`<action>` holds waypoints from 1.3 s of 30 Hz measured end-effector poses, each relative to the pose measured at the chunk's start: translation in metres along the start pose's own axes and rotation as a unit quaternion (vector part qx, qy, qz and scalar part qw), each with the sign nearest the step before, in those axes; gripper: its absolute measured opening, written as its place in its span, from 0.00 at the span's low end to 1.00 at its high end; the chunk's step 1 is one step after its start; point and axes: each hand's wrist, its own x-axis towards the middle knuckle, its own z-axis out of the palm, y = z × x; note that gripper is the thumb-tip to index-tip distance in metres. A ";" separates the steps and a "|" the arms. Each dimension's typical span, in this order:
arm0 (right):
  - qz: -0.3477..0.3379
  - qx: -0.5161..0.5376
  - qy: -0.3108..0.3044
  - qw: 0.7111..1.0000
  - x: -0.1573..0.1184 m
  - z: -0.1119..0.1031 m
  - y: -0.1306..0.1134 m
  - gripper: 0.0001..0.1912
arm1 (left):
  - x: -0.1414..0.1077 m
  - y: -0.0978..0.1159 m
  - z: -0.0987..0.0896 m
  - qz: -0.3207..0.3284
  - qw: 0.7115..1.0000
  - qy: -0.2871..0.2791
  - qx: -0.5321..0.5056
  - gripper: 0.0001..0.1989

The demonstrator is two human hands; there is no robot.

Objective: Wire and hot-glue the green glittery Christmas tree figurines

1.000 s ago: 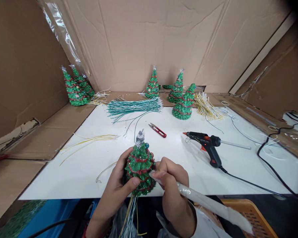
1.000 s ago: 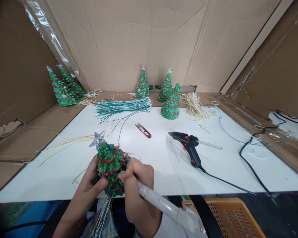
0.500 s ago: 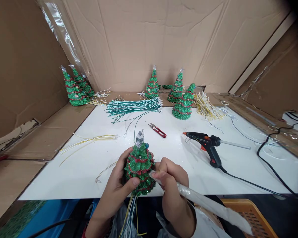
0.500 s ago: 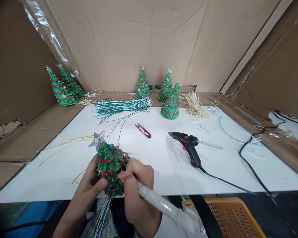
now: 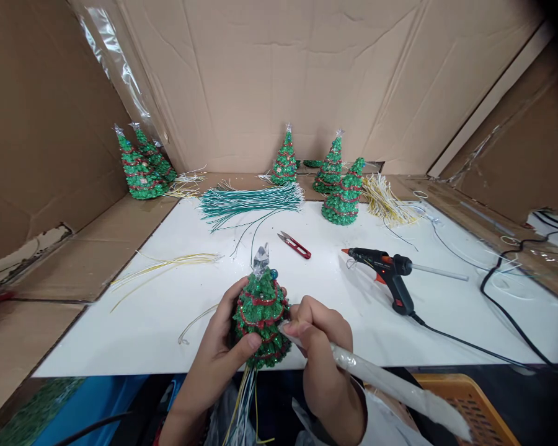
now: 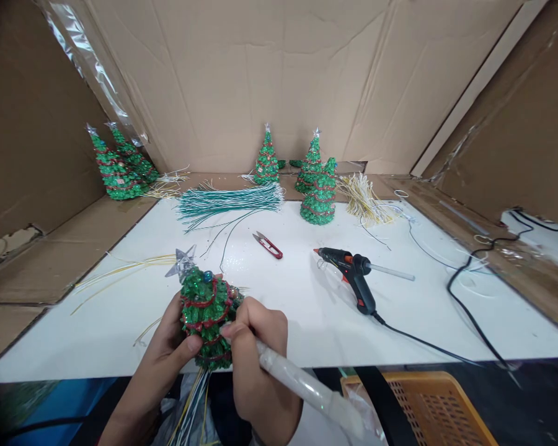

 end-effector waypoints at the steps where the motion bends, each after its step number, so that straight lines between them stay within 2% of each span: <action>1: 0.001 0.002 -0.002 1.000 0.000 0.000 0.000 0.20 | 0.000 0.000 0.000 -0.001 1.000 0.000 0.001 0.35; 27: 0.000 -0.007 -0.004 1.000 0.002 0.000 -0.002 0.19 | 0.000 -0.001 0.000 -0.001 1.000 0.010 0.010 0.35; 32: -0.001 -0.008 -0.001 1.000 0.001 0.000 -0.002 0.19 | -0.001 0.003 0.007 -0.024 0.998 0.047 -0.023 0.36; 39: -0.005 -0.008 -0.005 1.000 0.000 0.001 -0.002 0.20 | 0.000 -0.002 0.000 0.001 1.000 -0.005 -0.006 0.34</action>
